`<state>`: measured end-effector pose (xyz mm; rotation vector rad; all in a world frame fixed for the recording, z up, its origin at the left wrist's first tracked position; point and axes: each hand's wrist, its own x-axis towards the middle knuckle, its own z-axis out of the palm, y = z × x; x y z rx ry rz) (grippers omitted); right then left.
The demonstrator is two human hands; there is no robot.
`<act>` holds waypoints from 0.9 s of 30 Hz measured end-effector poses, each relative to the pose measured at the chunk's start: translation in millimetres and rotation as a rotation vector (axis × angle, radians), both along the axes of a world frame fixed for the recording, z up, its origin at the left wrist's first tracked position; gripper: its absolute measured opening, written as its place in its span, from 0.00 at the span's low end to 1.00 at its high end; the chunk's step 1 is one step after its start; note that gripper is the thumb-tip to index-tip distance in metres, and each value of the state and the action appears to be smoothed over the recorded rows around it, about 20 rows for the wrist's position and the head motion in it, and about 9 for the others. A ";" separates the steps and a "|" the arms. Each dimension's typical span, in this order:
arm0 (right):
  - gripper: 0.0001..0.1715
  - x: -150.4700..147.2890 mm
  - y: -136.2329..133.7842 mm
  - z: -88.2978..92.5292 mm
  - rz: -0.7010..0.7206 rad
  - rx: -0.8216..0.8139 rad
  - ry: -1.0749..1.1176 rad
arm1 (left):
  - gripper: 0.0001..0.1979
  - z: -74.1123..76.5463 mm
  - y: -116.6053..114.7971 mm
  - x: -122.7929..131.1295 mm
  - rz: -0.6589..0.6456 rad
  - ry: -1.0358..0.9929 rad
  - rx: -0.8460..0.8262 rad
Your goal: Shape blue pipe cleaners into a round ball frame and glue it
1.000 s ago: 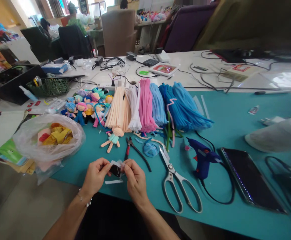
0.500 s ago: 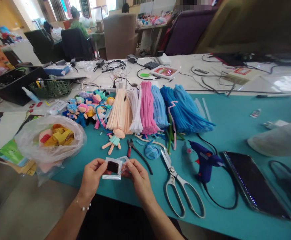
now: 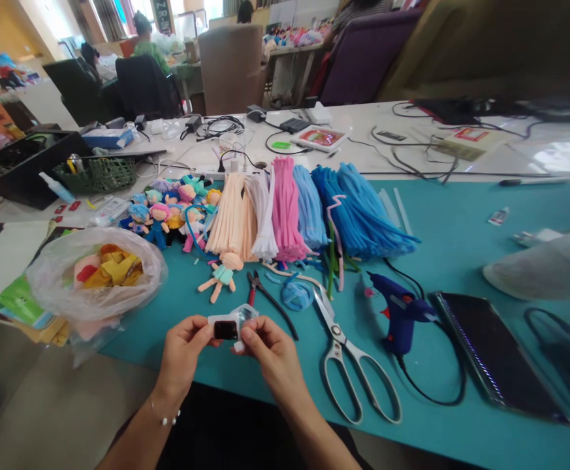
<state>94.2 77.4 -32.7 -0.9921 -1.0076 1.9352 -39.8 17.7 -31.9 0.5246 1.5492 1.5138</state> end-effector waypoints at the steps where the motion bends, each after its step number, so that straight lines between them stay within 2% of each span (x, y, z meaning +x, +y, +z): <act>1: 0.24 0.6 0.9 0.3 -0.006 -0.027 0.026 | 0.08 2.5 0.6 1.8 -0.016 -0.039 -0.003; 6: 0.22 0.5 1.8 2.3 0.020 -0.190 0.191 | 0.11 18.7 3.2 14.5 -0.046 -0.210 -0.033; 10: 0.21 -0.5 3.4 3.7 0.062 -0.287 0.248 | 0.13 19.4 0.0 15.7 -0.075 -0.262 -0.038; 15: 0.16 1.2 10.2 7.2 0.146 -0.314 0.241 | 0.08 11.8 -6.6 4.0 -0.211 -0.231 -0.015; 19: 0.11 0.1 10.6 7.0 0.210 -0.406 0.294 | 0.05 15.1 -8.3 0.9 -0.345 -0.199 -0.005; 24: 0.07 -9.3 -0.6 0.7 0.362 -0.518 0.374 | 0.05 24.1 -9.0 9.8 -0.348 -0.195 0.082; 27: 0.05 -10.8 -8.7 4.5 0.403 -0.565 0.432 | 0.06 32.9 -11.9 14.5 -0.362 -0.125 0.135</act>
